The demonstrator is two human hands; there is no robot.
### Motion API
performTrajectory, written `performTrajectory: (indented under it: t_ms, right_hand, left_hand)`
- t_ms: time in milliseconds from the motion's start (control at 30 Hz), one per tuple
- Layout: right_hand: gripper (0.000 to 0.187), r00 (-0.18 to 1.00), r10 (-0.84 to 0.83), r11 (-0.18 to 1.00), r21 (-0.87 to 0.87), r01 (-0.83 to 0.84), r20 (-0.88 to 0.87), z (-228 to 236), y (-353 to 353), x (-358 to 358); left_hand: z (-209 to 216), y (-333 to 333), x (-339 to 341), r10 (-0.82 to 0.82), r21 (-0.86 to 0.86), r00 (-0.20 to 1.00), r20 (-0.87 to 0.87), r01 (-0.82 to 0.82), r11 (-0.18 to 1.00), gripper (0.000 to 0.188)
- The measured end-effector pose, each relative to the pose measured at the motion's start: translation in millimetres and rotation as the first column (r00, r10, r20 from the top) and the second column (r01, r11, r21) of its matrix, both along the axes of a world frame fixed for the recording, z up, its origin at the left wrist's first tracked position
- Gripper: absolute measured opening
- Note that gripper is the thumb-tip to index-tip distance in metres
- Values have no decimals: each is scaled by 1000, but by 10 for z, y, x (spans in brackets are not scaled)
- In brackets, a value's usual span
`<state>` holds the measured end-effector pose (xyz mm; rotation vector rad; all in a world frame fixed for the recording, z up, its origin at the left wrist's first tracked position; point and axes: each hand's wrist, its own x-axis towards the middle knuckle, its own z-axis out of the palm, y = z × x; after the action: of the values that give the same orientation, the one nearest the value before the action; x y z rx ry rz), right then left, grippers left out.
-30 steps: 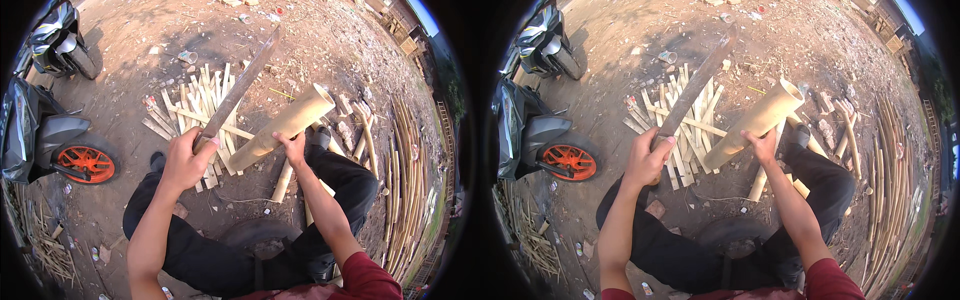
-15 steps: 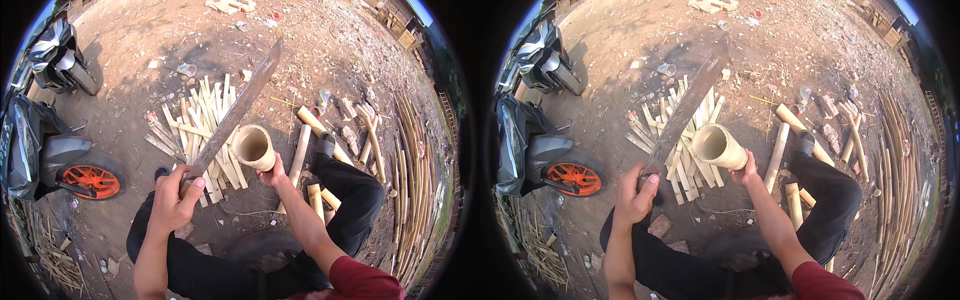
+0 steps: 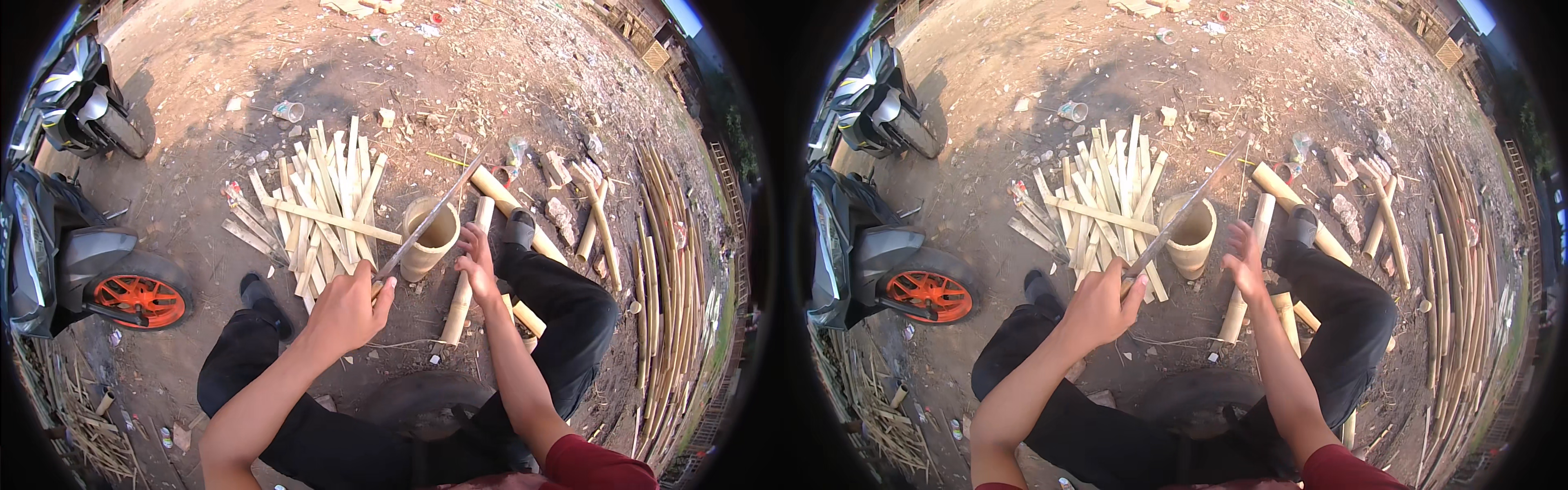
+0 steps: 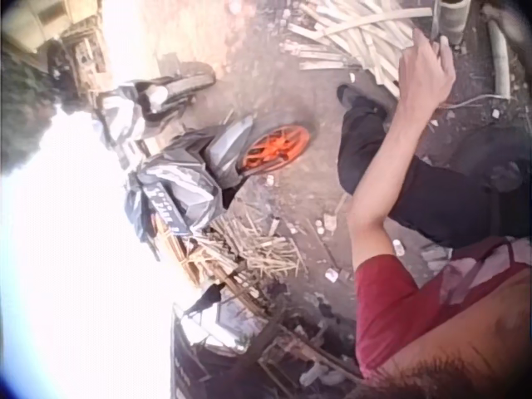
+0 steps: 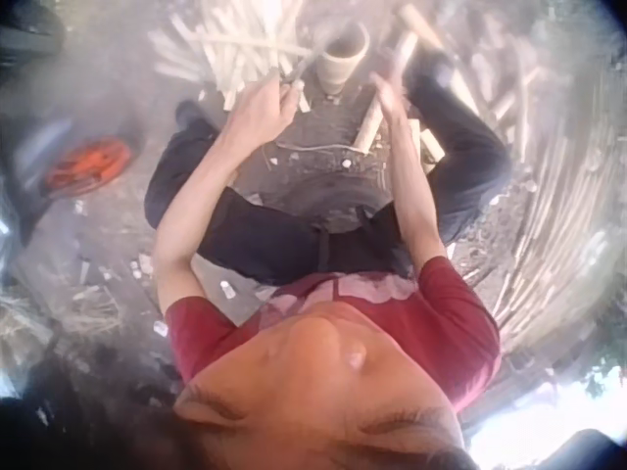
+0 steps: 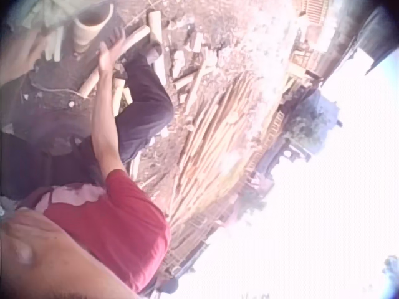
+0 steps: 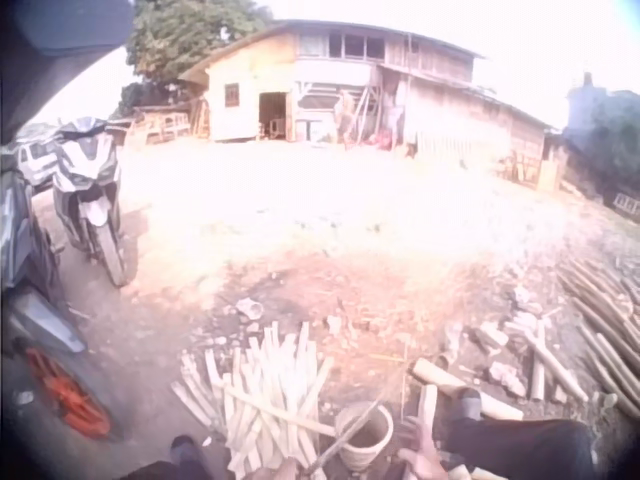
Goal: The person uses a machete to split bamboo stalks into thin strips and shaves the inner edges of the strips while sitting on a tire.
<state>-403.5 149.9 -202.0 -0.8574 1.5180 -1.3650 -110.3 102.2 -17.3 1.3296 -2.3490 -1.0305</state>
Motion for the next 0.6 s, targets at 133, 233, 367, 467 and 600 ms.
performTrajectory:
  t_ms: [133, 233, 367, 467, 600]
  right_hand:
    - [113, 836, 94, 985, -72, -157, -540, 977, -137, 402]
    - [103, 875, 36, 986, -126, -109, -482, 1049, -304, 448]
    - [84, 870, -39, 964, -247, -97, -492, 1110, -369, 387]
    - [83, 856, -42, 967, -236, -95, -515, 1151, -372, 391]
    - [78, 879, -62, 965, -252, -68, -473, 999, -441, 305]
  left_hand:
    - [136, -91, -163, 4, -2, 999, 53, -4, 1000, 40]
    - [229, -110, -222, 0, -25, 999, 34, 1, 1000, 42]
    - [327, -42, -311, 14, -75, 999, 51, -11, 997, 43]
    - [294, -89, -329, -11, -39, 997, 76, 14, 999, 44]
    - [94, -187, -472, 1, -103, 998, 65, 6, 995, 48]
